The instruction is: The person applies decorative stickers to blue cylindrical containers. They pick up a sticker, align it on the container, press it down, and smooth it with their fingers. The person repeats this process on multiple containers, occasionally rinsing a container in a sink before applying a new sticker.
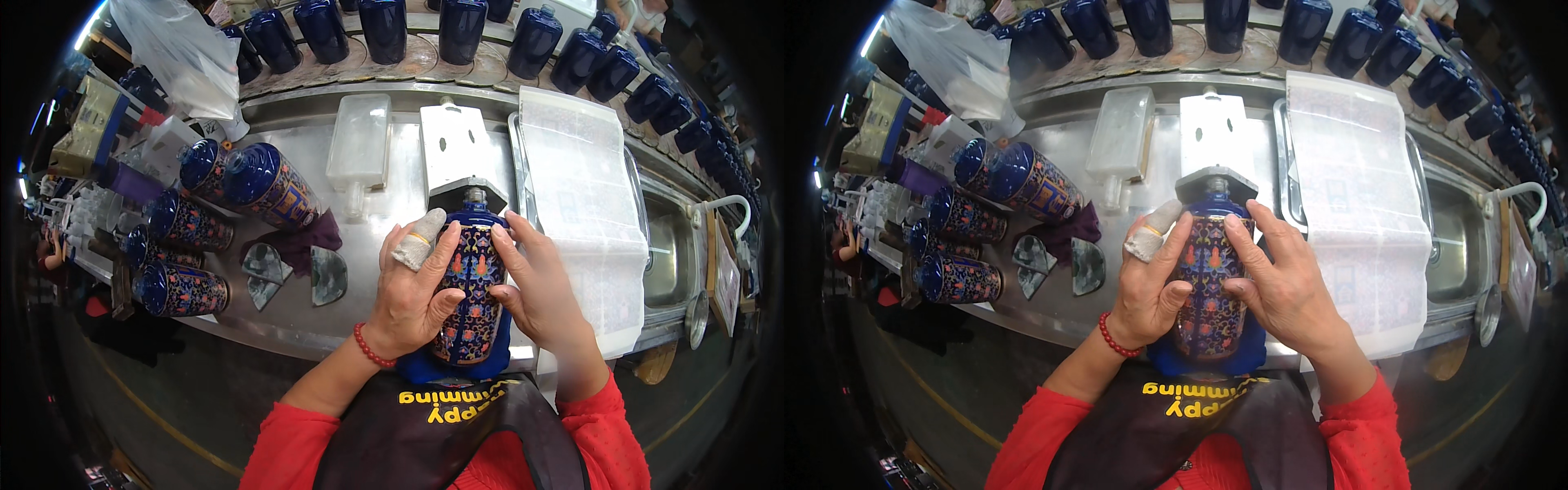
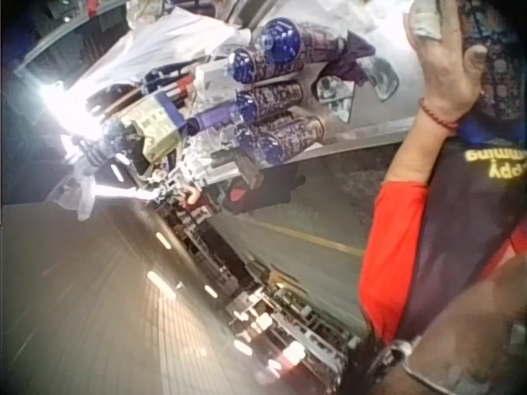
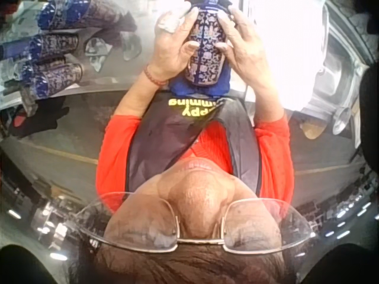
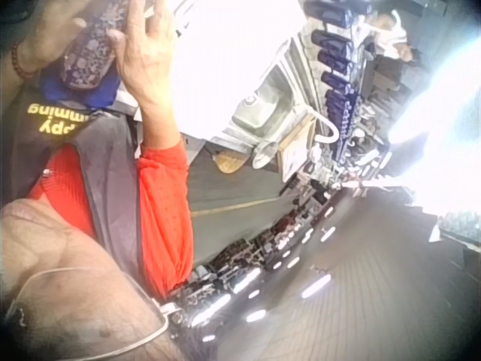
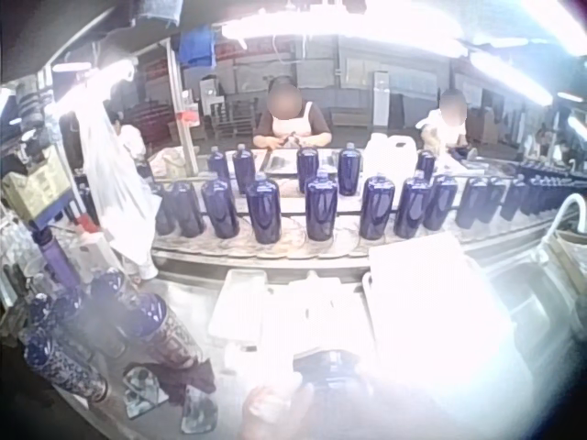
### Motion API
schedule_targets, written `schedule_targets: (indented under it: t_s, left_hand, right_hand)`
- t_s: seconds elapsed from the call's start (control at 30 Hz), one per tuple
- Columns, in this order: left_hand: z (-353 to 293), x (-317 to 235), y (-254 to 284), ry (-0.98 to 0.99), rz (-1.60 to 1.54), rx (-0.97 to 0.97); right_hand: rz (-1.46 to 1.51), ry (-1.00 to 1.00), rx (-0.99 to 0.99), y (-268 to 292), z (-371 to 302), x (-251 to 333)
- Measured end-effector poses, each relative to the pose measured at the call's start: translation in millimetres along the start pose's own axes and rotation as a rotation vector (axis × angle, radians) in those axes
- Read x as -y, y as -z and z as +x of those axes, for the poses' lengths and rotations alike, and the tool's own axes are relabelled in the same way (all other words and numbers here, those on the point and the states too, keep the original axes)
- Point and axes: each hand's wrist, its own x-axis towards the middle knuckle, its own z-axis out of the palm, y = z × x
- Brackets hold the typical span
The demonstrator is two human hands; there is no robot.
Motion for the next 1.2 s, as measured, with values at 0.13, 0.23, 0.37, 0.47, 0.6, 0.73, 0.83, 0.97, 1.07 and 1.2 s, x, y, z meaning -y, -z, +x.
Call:
schedule_targets:
  t_s: [0.13, 0.23, 0.37, 0.47, 0.6, 0.73, 0.83, 0.97, 1.07, 1.2]
  left_hand:
    - [-2, 1, -2, -0.011, 0.012, 0.000]
    - [-2, 1, -2, -0.013, 0.017, -0.003]
    - [-1, 0, -3, -0.009, 0.027, -0.014]
    - [-2, 0, -3, -0.005, 0.022, -0.009]
    - [-1, 1, 1, 0.000, 0.033, 0.007]
    - [1, -1, 0, -0.007, 0.046, 0.013]
    - [3, -4, -2, -0.002, 0.064, 0.008]
    - [4, -7, -2, 0.001, 0.080, 0.004]
    - [5, -8, -2, 0.001, 0.083, 0.005]
    - [6, -10, -2, -0.003, 0.088, 0.004]
  right_hand:
    - [-0.017, -0.007, 0.006, -1, -1, 0]
    - [-0.012, -0.003, 0.012, 0, 1, 1]
    - [-0.033, 0.004, 0.019, 1, 2, 1]
    - [-0.011, -0.017, 0.011, 0, 0, 2]
    - [0.048, -0.050, 0.005, -4, -3, 3]
    - [0.031, -0.050, 0.011, -6, -5, 2]
    - [0.033, -0.053, 0.013, -6, -4, 3]
    - [0.039, -0.060, 0.017, -6, -3, 3]
    - [0.037, -0.066, 0.025, -5, -2, 4]
    - [0.028, -0.066, 0.029, -3, -1, 5]
